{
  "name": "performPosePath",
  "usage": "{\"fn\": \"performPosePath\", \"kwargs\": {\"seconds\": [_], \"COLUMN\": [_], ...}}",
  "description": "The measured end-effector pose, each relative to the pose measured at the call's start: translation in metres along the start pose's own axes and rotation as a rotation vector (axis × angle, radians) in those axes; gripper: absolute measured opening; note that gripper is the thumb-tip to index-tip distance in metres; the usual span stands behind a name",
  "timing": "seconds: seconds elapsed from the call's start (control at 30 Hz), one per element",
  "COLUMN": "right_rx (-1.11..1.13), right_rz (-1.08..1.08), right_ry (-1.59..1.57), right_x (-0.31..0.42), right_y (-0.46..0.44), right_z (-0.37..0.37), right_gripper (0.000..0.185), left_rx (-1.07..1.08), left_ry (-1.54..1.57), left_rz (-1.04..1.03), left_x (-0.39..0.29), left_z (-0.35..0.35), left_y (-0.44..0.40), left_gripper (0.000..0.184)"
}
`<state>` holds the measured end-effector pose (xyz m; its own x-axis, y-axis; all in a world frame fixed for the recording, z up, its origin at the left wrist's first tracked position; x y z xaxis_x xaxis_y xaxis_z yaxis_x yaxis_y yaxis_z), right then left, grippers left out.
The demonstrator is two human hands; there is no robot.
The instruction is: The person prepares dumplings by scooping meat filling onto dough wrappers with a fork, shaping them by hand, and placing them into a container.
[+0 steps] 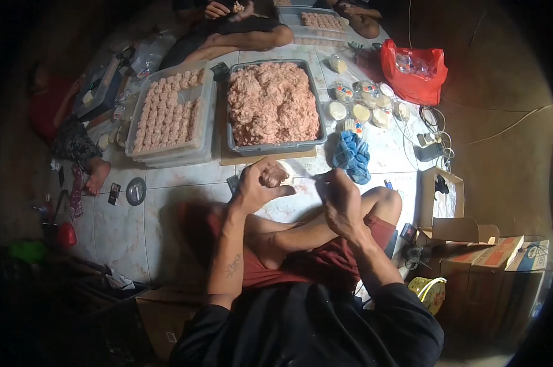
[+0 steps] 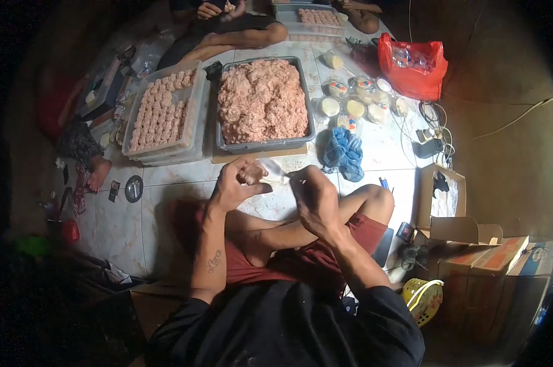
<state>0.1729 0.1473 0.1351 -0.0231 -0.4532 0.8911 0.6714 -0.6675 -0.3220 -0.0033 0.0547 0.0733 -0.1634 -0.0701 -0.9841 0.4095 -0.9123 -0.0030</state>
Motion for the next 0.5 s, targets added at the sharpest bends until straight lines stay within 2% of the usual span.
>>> {"fn": "performPosePath", "kwargs": {"seconds": [0.07, 0.13, 0.2, 0.27, 0.33, 0.4, 0.47, 0.5], "right_rx": [0.013, 0.157, 0.124, 0.005, 0.245, 0.181, -0.003, 0.014], "right_rz": [-0.004, -0.037, 0.008, -0.097, -0.039, -0.092, -0.172, -0.075], "right_ry": [0.105, 0.074, 0.086, -0.072, -0.030, -0.058, -0.149, -0.124], "right_x": [0.001, -0.007, -0.005, -0.010, -0.019, -0.012, -0.003, -0.005], "right_y": [0.004, 0.011, 0.010, 0.013, 0.011, 0.008, 0.006, 0.006], "right_z": [0.000, -0.025, -0.020, -0.009, -0.031, -0.026, -0.007, -0.005], "right_gripper": [0.005, 0.005, 0.002, 0.003, 0.006, 0.006, 0.007, 0.008], "left_rx": [-0.067, -0.216, -0.203, -0.087, -0.209, -0.228, -0.174, -0.105], "left_ry": [-0.113, -0.329, -0.267, 0.013, -0.249, -0.042, -0.062, -0.083], "left_rz": [-0.041, -0.128, -0.143, -0.045, 0.003, -0.104, -0.114, -0.112], "left_x": [-0.007, -0.018, -0.017, 0.002, -0.020, -0.019, -0.016, -0.014], "left_z": [-0.002, -0.001, 0.003, 0.004, -0.001, -0.001, 0.010, 0.009], "left_y": [-0.001, 0.003, 0.000, 0.010, 0.010, 0.008, 0.011, 0.013], "left_gripper": [0.038, 0.032, 0.032, 0.030, 0.028, 0.029, 0.029, 0.029]}}
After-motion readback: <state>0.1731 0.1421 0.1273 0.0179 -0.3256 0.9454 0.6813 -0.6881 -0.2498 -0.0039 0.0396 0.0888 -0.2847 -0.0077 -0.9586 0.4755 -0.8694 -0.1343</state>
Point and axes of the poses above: each hand's wrist, its own y-axis away from the middle knuckle, its own z-axis out of the back of the hand, x = y × z, the point moved 8 cm from there along -y, towards the middle knuckle, and after that the axes turned 7 degrees about z, right-handed, at the moved point
